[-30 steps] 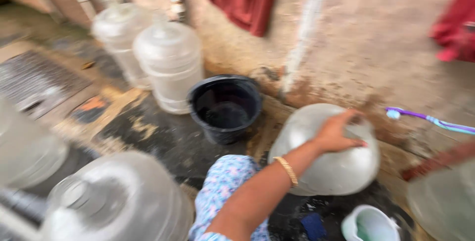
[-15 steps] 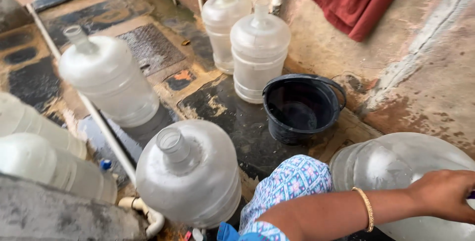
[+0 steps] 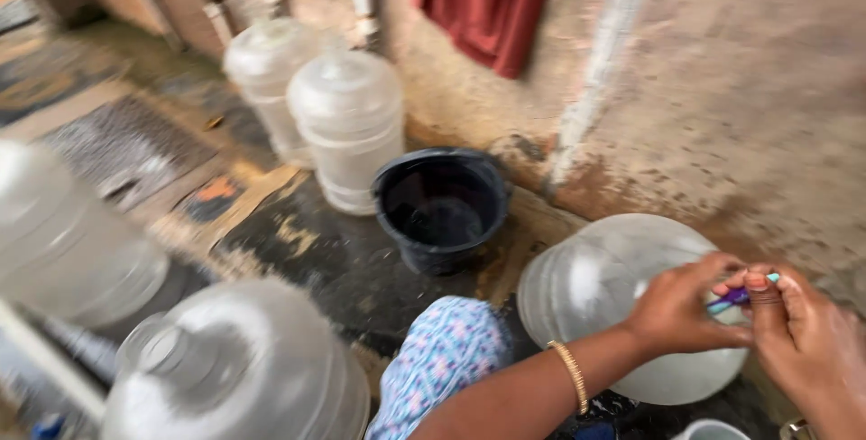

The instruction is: Scrubbing and cleaning the exterior and neck of large plastic water jugs using a brush and water.

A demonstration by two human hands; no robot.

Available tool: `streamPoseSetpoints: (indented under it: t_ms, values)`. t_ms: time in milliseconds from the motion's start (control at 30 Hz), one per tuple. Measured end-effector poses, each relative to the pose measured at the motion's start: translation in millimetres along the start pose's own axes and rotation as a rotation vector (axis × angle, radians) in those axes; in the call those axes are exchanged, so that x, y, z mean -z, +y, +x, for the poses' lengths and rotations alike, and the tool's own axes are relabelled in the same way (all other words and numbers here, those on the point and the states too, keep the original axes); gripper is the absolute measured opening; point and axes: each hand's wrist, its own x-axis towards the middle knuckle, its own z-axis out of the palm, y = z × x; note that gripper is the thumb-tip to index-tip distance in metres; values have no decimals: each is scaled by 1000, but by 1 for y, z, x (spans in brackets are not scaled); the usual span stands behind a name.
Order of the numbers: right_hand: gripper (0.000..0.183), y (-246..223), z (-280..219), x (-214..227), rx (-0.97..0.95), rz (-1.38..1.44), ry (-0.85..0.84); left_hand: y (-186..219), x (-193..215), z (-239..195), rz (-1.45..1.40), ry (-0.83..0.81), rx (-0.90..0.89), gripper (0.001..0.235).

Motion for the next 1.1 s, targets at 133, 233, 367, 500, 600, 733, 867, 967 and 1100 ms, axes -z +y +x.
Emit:
streamPoseSetpoints:
  t_ms: [133, 233, 367, 500, 600, 733, 867, 967, 1100]
  values:
    - [21, -25, -16, 30, 220, 481, 168, 14, 6, -6, -41, 95, -63, 68]
    - [24, -4, -2, 23, -3, -136, -12, 17, 4, -10, 8, 19, -45, 60]
    - [18, -25, 4, 13, -73, -213, 66, -3, 6, -8, -115, -21, -87, 64]
    - [20, -33, 8, 12, 73, -94, 55, 5, 17, -2, -235, -72, 12, 59]
    - [24, -41, 28, 0, 79, 4, 114, 8, 27, 11, -212, -94, 152, 63]
    - [31, -58, 50, -19, 46, 29, 83, -23, 24, 12, -52, 7, 159, 94]
    - [32, -68, 70, -42, 89, 23, 55, -21, 54, 15, -44, 25, 229, 105]
    - [30, -80, 77, -57, 212, 43, 16, -17, 78, 12, -106, 43, 284, 101]
    - [29, -98, 80, -68, 227, 21, -55, -20, 98, 7, -103, 52, 303, 91]
